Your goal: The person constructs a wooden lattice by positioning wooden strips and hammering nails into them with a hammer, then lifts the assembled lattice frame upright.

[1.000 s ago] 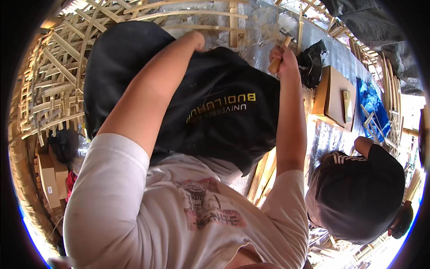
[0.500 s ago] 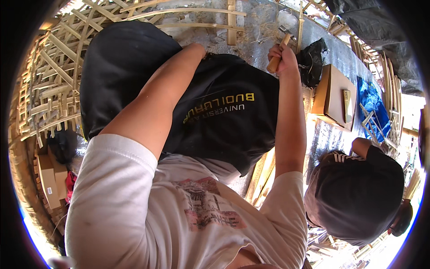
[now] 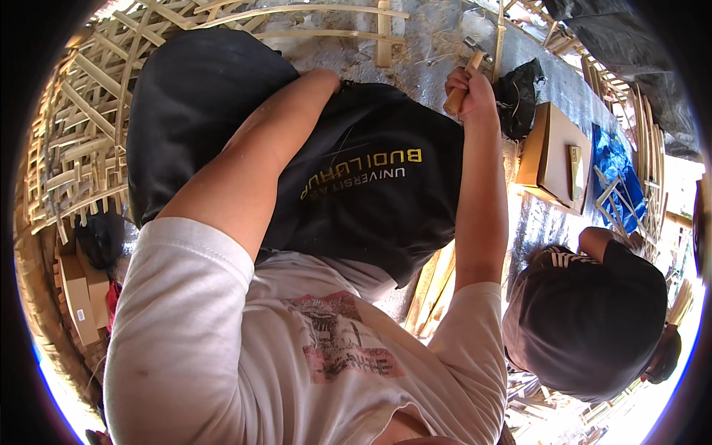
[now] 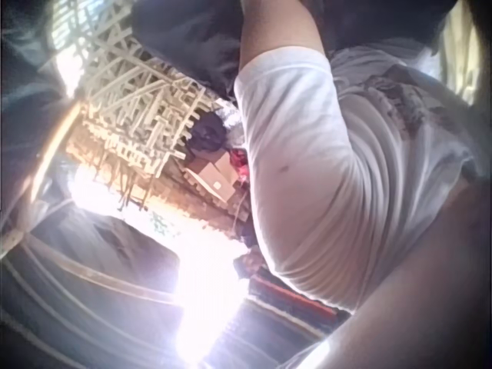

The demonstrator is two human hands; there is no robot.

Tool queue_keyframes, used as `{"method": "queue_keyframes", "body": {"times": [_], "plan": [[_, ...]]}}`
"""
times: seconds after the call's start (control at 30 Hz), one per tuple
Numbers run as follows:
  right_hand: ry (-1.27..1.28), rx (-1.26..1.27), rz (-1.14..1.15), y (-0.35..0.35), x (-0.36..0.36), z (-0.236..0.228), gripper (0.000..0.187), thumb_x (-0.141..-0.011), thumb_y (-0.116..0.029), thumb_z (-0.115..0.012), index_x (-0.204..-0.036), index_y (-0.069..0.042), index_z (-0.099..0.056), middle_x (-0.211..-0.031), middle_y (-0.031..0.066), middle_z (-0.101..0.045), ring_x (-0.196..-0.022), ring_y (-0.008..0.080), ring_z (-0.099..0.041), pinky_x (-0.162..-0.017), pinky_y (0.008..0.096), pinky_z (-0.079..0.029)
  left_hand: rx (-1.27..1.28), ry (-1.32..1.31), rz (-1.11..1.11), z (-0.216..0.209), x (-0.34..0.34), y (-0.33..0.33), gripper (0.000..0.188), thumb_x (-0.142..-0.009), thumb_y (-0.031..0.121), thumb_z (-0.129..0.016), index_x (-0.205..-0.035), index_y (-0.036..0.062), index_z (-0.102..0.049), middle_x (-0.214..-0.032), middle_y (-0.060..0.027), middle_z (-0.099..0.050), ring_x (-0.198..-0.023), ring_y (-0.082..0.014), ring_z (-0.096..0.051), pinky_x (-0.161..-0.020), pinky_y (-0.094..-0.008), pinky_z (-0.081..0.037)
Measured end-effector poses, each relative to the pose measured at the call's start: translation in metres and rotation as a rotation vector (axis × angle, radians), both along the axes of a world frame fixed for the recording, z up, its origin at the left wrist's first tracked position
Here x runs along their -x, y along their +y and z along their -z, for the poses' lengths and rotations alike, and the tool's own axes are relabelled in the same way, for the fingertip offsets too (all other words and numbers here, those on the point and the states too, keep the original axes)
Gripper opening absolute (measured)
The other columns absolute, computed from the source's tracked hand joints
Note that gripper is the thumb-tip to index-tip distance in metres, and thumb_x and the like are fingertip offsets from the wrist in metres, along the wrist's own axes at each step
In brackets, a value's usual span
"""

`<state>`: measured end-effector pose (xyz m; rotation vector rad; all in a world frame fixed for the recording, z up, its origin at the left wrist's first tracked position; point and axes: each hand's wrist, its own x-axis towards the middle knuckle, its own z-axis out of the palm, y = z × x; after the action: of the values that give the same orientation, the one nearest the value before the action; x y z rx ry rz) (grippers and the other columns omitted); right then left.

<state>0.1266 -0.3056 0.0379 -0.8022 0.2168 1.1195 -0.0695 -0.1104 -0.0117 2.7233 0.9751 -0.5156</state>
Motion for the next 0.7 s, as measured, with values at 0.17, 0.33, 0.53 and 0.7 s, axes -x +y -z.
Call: {"method": "queue_keyframes", "body": {"times": [0.17, 0.33, 0.53, 0.7], "plan": [[-0.035, 0.016, -0.009, 0.001, 0.0, 0.002, 0.029, -0.103, -0.021, -0.041, -0.076, -0.011, -0.034, -0.063, -0.003, -0.029, -0.048, 0.0077, -0.027, -0.043, 0.0221, -0.028, -0.001, -0.015, -0.011, -0.001, 0.005, -0.005, 0.043, -0.081, 0.028, -0.069, -0.121, 0.014, -0.068, -0.129, -0.0108, -0.062, -0.119, -0.0314, -0.059, -0.098, -0.0455, -0.047], [-0.019, 0.009, -0.015, 0.002, 0.001, 0.002, 0.03, -0.103, -0.023, -0.04, -0.076, -0.011, -0.034, -0.063, -0.003, -0.029, -0.048, 0.0079, -0.027, -0.043, 0.022, -0.028, -0.011, -0.011, -0.024, -0.001, 0.008, -0.01, 0.043, -0.081, 0.029, -0.068, -0.121, 0.0141, -0.067, -0.13, -0.0109, -0.062, -0.119, -0.0315, -0.059, -0.099, -0.0455, -0.047], [-0.012, -0.011, -0.012, -0.001, -0.003, 0.007, 0.029, -0.103, -0.023, -0.039, -0.077, -0.011, -0.035, -0.063, -0.0029, -0.029, -0.047, 0.0079, -0.028, -0.043, 0.0224, -0.029, -0.024, -0.003, -0.04, 0.0, 0.009, -0.017, 0.043, -0.081, 0.029, -0.068, -0.121, 0.0141, -0.067, -0.13, -0.011, -0.062, -0.119, -0.0315, -0.059, -0.099, -0.0454, -0.047], [-0.019, 0.016, 0.021, 0.004, 0.0, 0.002, 0.028, -0.103, -0.022, -0.04, -0.078, -0.011, -0.036, -0.062, -0.0029, -0.029, -0.047, 0.0079, -0.028, -0.042, 0.0225, -0.029, -0.045, 0.0, -0.053, 0.0, 0.01, -0.015, 0.043, -0.081, 0.029, -0.068, -0.121, 0.0141, -0.067, -0.13, -0.011, -0.062, -0.119, -0.0315, -0.058, -0.099, -0.0454, -0.047]]}}
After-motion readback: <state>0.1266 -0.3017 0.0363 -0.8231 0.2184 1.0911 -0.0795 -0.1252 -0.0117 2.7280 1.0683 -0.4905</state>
